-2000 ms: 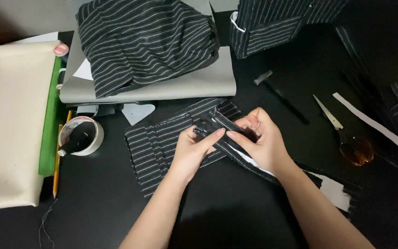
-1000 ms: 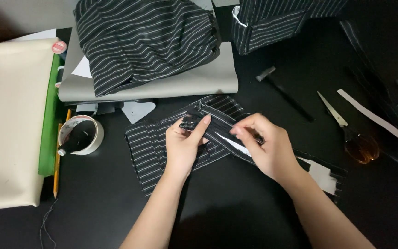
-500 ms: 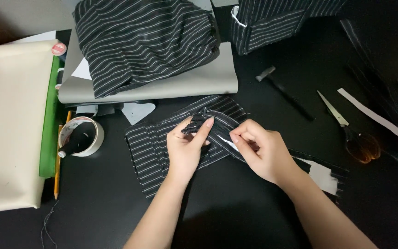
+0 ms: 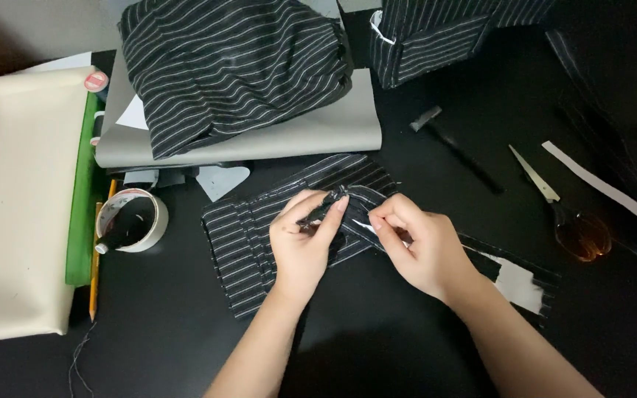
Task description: Folding and aligning pinstriped fabric pieces on a workshop table, likely applying interfacing or adhesive strips.
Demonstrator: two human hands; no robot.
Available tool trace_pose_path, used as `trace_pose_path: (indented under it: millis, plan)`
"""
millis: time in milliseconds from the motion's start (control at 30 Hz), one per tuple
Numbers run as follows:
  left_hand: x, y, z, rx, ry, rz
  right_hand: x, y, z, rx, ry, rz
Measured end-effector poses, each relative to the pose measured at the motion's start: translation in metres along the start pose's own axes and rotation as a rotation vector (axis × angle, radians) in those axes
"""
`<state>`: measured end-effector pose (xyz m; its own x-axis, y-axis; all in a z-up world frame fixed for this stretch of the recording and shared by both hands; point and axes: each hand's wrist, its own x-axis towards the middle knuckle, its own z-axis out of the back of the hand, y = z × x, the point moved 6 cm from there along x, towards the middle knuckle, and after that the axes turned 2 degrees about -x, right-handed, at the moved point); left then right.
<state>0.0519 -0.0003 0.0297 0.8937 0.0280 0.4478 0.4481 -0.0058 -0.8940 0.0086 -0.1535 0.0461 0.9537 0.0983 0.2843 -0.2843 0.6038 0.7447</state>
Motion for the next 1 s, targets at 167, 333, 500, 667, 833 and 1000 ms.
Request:
trace_pose_path:
  millis: [167, 333, 500, 667, 833, 1000]
  plan:
    - [0.000, -0.023, -0.004, 0.024, 0.042, -0.090, -0.003, -0.005, -0.002, -0.019, -0.036, 0.028]
    - [-0.006, -0.024, -0.007, 0.052, 0.109, -0.149, -0.001, -0.005, -0.001, -0.031, -0.026, 0.066]
    - [-0.013, -0.032, -0.011, 0.117, 0.153, -0.289, -0.005, -0.019, -0.007, -0.079, -0.065, 0.094]
    - [-0.017, -0.039, -0.016, 0.142, 0.177, -0.364, -0.009, -0.019, -0.008, -0.069, -0.109, 0.036]
    - [-0.018, -0.041, -0.018, 0.126, 0.226, -0.399, -0.005, -0.016, -0.006, -0.044, -0.165, 0.013]
    - [-0.010, -0.034, -0.007, 0.157, 0.122, -0.324, 0.006, -0.006, -0.006, 0.106, -0.148, -0.015]
